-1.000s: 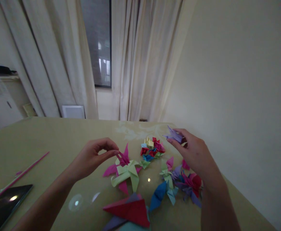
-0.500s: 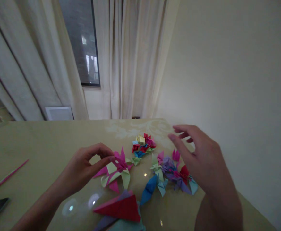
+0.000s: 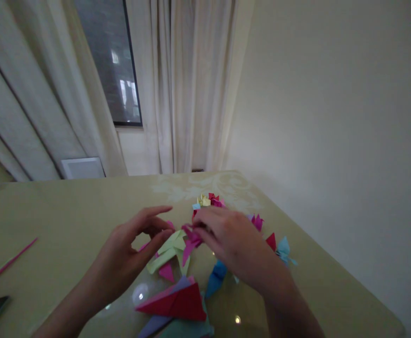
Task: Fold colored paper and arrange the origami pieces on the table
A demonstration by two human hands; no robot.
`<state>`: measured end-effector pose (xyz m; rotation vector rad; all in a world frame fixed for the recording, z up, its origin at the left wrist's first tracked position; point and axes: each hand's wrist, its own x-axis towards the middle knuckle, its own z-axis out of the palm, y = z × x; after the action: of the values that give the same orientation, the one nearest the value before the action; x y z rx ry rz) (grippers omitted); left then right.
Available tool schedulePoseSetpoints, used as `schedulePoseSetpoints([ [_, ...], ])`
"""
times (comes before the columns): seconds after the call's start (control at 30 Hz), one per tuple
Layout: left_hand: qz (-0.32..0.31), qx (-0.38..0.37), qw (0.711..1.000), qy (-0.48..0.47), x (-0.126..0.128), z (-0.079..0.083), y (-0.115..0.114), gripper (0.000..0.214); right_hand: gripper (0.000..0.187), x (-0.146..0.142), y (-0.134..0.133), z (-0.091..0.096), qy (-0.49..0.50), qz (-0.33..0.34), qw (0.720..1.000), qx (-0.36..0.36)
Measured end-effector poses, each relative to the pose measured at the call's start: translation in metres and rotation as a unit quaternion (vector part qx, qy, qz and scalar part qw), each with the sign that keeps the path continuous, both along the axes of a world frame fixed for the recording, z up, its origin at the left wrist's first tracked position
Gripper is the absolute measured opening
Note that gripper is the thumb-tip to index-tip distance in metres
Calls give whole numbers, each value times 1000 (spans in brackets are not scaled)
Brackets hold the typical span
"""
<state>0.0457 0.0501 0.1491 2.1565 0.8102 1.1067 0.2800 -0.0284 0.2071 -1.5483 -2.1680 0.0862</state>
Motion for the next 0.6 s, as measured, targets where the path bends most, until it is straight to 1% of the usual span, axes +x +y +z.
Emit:
schedulePoseSetpoints([
  [0.03,8,-11,1000,12,-1,-1,2,40,13,11,-2,4,8,-36,999,15],
  [0.07,12,-16,999,28,-3,-2,5,39,13,22,-4,7,14,-77,996,34],
  [0.17,22,-3,997,73,-6,-10,18,30,13,54,-10,14,14,-185,979,85],
  [0.23,25,-2,994,108,-5,-22,28,32,14,68,-12,16,6,-241,965,105],
  [0.3,17,2,987,158,-2,-40,38,35,15,74,-13,16,3,-275,954,121],
  [0.37,3,13,974,225,3,-62,47,44,16,73,-13,15,6,-276,951,138],
  [0.47,-39,13,942,333,10,-93,49,72,18,62,-13,15,21,-225,962,155],
  [0.53,-65,10,923,379,14,-107,45,82,18,53,-14,15,32,-185,971,151],
  [0.6,-68,13,913,401,18,-117,40,85,17,44,-13,14,44,-147,978,142],
])
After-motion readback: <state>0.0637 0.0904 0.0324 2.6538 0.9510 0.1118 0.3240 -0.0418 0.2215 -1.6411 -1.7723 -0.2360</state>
